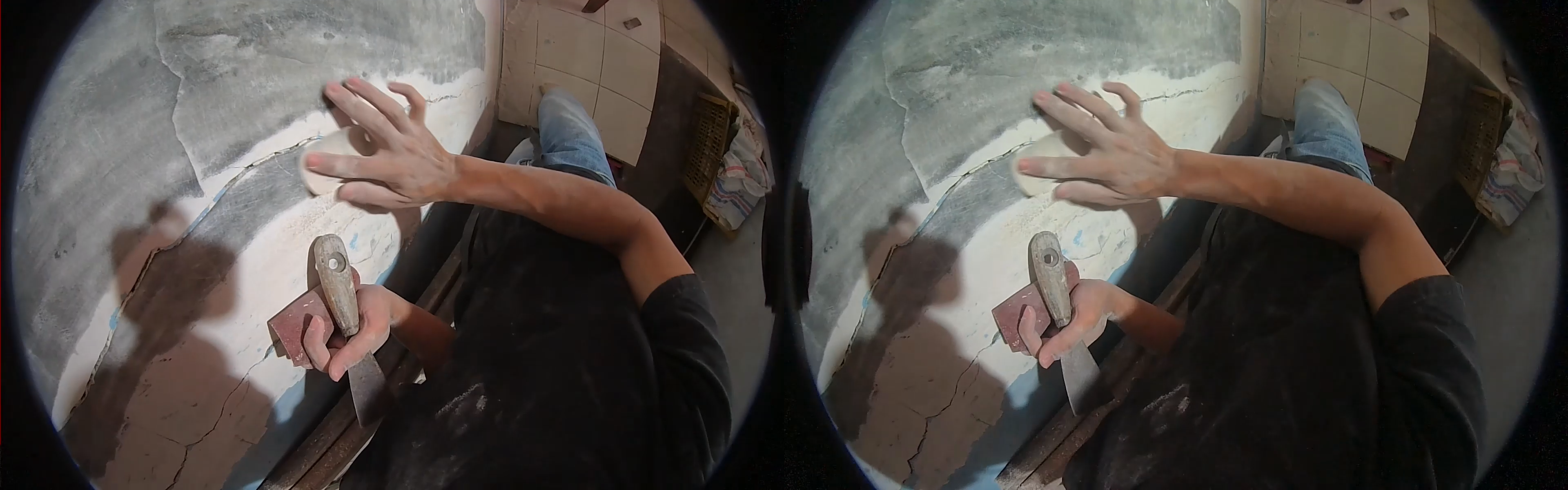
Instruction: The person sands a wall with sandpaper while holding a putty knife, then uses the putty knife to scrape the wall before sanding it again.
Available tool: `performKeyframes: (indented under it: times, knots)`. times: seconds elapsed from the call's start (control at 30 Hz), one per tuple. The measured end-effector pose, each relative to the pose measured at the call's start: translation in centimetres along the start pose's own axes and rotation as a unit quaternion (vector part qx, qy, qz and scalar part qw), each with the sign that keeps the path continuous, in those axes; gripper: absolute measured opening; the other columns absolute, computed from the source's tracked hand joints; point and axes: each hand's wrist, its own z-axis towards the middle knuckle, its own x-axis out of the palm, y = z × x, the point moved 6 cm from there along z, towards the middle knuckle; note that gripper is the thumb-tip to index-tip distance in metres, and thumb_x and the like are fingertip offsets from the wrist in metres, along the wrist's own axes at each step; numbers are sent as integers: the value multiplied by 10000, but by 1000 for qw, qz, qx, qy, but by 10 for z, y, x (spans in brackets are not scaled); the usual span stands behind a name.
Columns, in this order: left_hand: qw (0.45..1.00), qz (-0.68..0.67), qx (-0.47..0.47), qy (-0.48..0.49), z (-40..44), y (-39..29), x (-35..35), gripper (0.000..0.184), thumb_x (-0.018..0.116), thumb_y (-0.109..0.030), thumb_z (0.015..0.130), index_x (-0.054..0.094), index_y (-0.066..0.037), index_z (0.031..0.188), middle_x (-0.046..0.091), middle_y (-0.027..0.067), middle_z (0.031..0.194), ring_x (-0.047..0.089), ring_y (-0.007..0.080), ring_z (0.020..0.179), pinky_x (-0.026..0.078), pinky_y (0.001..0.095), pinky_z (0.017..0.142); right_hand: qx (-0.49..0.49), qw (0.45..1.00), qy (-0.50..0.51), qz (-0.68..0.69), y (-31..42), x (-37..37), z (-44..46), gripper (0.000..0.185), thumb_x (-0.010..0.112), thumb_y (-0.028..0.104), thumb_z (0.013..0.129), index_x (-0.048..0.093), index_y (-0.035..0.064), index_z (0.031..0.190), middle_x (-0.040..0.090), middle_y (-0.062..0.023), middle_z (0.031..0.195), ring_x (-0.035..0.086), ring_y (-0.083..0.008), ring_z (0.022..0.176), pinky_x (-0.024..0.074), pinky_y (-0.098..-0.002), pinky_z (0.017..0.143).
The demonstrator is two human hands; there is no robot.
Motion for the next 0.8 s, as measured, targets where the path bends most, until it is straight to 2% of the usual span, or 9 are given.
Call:
performKeyframes:
  times: [0.07, 0.23, 0.33, 0.47, 0.53, 0.67, 0.7, 0.8]
  knots:
    - [1000, 6, 6, 3, 0, 1, -2, 570, 65, -356, 1043, 495, -53, 822, 466, 66, 832, 477, 162, 713, 461, 228, 655, 5, 999, -7, 32, 9, -7, 14, 471, 509, 584, 883, 548, 395, 1313, 255, -200, 1523, 279, -325, 1373, 125, -500, 1059]
    - [998, -68, -16, -5, -1, 1, 4, 567, 68, -353, 1044, 501, -58, 828, 482, 63, 838, 483, 173, 735, 443, 236, 684, 20, 999, 33, 15, -4, 0, -15, 526, 547, 641, 835, 550, 406, 1306, 186, -207, 1536, 246, -357, 1381, 111, -546, 1061]
    - [999, -25, 23, -11, 2, 0, 0, 567, 67, -348, 1044, 504, -59, 827, 486, 64, 835, 489, 179, 751, 448, 256, 707, 44, 998, 33, 35, 11, -9, 12, 509, 560, 619, 838, 560, 396, 1296, 192, -209, 1534, 246, -367, 1379, 125, -551, 1059]
    - [1000, -2, 2, -6, -1, -1, -1, 571, 65, -348, 1043, 508, -62, 825, 487, 65, 817, 493, 186, 762, 445, 276, 748, 20, 999, 34, 15, 1, -4, 12, 522, 575, 599, 838, 537, 394, 1317, 188, -225, 1533, 250, -375, 1376, 146, -561, 1053]
    - [1000, -26, 7, 1, 2, -3, 2, 574, 60, -347, 1043, 509, -65, 824, 487, 61, 807, 492, 182, 759, 442, 278, 761, 24, 998, 52, -5, -14, 5, -23, 526, 561, 598, 847, 526, 390, 1329, 215, -225, 1522, 244, -376, 1382, 137, -554, 1058]
    - [1000, -21, 1, -9, 0, -4, 2, 541, 106, -349, 1050, 507, -62, 828, 493, 63, 816, 485, 189, 767, 432, 301, 699, 21, 999, 33, 14, 3, -9, 12, 511, 523, 584, 877, 515, 375, 1344, 193, -234, 1528, 238, -370, 1389, 113, -538, 1076]
    - [1000, -4, 9, -7, 3, -8, 3, 531, 114, -341, 1050, 506, -62, 824, 493, 61, 804, 486, 192, 771, 418, 305, 727, 23, 999, 28, 22, 9, -12, 19, 500, 508, 574, 891, 508, 374, 1350, 184, -235, 1531, 234, -370, 1392, 109, -535, 1080]
    - [1000, 4, 14, -23, 3, -6, 1, 564, 55, -329, 1045, 507, -77, 823, 473, 17, 762, 464, 150, 722, 419, 248, 722, -9, 999, 21, -27, -4, 8, 5, 473, 437, 528, 945, 460, 368, 1389, 146, -239, 1544, 200, -368, 1408, 114, -522, 1089]
